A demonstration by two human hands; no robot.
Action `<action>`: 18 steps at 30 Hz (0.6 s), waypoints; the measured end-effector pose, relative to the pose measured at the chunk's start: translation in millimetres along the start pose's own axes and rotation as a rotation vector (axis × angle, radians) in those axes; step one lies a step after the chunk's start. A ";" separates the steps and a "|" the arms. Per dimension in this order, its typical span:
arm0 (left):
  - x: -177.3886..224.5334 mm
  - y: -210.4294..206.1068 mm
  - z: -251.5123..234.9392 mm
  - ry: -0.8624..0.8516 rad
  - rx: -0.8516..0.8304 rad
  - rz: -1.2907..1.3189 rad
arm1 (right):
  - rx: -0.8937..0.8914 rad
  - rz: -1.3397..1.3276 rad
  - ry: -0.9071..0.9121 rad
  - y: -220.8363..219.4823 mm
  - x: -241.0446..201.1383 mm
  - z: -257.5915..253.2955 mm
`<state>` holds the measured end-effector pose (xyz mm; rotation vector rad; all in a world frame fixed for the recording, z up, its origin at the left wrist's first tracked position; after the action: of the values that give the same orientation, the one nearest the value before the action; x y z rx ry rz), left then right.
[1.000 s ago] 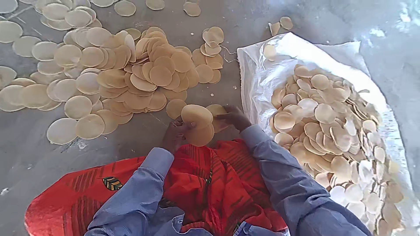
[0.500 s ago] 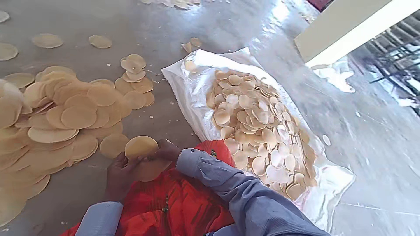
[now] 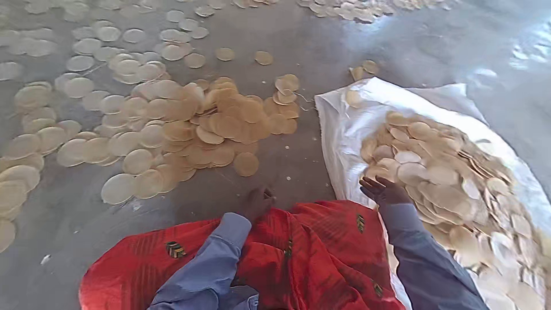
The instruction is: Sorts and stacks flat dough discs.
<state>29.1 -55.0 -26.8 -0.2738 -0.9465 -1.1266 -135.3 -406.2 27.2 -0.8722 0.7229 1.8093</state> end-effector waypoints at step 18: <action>10.6 5.2 -5.3 0.015 -0.085 0.029 | -0.760 1.436 1.335 -489.3 -30.3 46.6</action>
<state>37.3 -62.8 -20.7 -0.3465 -0.8796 -1.1428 316.1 -209.5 31.9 -2.6444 1.8449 2.5882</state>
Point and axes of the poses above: each hand's wrist, its own z-axis away from the middle knuckle, its own y-axis out of the back of the hand, x = y × z, the point moved 1 cm from there along -z, towards the middle knuckle, and after that the axes turned 2 degrees about -y, right-handed, at the moved point
